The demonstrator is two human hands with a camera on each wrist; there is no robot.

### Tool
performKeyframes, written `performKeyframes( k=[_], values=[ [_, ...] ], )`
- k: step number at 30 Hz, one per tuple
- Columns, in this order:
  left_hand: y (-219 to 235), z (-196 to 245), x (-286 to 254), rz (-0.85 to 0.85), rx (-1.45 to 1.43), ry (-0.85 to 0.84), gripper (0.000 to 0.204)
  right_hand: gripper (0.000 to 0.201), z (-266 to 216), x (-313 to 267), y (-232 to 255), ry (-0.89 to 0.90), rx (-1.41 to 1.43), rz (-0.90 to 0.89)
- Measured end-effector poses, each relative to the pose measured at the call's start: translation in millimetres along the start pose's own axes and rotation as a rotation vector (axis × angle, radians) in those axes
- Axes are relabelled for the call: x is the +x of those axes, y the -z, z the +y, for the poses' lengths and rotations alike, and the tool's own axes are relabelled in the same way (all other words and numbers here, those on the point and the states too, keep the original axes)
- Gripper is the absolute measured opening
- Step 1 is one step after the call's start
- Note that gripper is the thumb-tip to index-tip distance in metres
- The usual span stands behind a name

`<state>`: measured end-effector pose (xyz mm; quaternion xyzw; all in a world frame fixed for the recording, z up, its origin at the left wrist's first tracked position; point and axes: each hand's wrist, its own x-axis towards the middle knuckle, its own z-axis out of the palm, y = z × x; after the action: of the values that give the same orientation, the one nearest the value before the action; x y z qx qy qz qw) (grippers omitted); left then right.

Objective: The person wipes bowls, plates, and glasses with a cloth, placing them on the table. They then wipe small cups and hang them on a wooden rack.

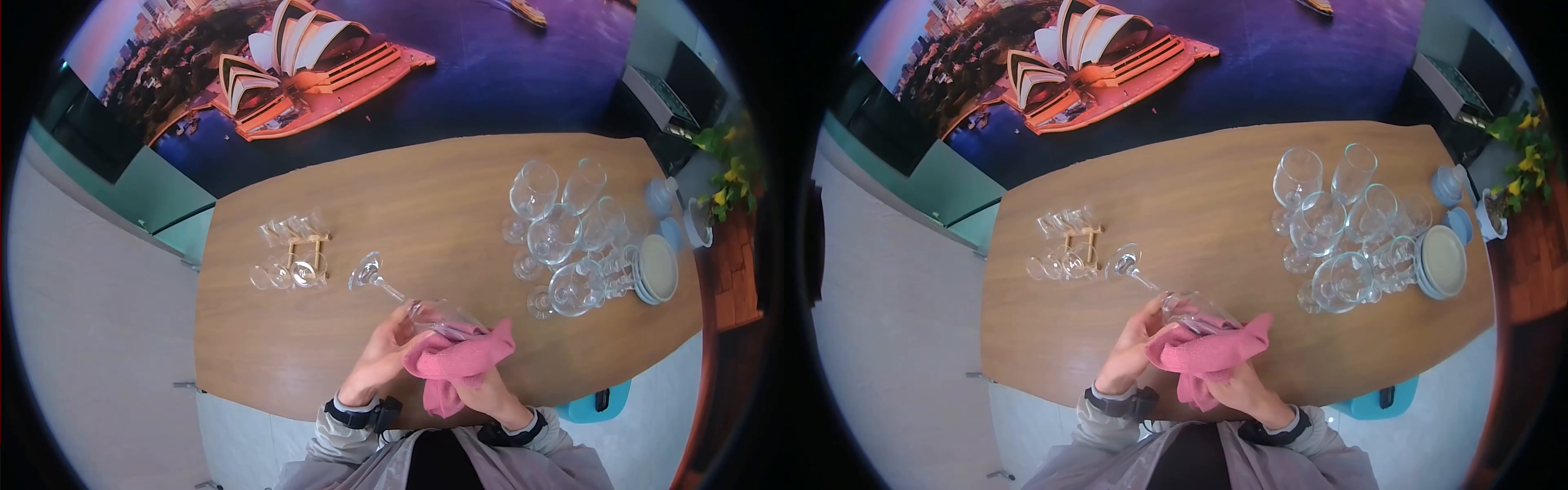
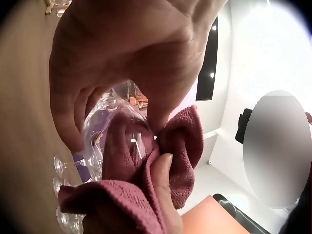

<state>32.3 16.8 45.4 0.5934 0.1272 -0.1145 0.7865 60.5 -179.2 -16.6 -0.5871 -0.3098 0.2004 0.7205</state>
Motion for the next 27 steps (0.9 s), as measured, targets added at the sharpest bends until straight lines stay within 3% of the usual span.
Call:
performKeyframes(
  k=[3,6,9,12,22,27],
  values=[
    [1.6,-6.1,-0.2,-0.057,-0.135,-0.115,0.062,0.047,8.4,-4.5,3.3,0.053,-0.050,0.039],
    [4.0,-7.8,-2.2,-0.118,-0.202,-0.192,0.069,0.050,5.7,-8.5,3.8,-0.018,0.095,0.059],
    [5.3,-1.7,-5.0,-0.144,-0.206,-0.193,0.076,0.046,-7.2,-0.2,8.5,-0.036,0.113,0.011],
    [4.8,1.5,-5.6,-0.190,-0.152,-0.242,0.080,0.042,-8.9,2.3,16.5,0.007,-0.062,-0.038],
    [9.3,-6.8,-1.6,-0.201,-0.143,-0.264,0.076,0.039,-5.0,3.9,7.9,0.015,0.095,-0.003],
    [14.3,-17.0,-0.1,-0.150,-0.179,-0.193,0.075,0.041,-11.4,3.0,6.5,-0.037,0.110,-0.020]
  ],
)
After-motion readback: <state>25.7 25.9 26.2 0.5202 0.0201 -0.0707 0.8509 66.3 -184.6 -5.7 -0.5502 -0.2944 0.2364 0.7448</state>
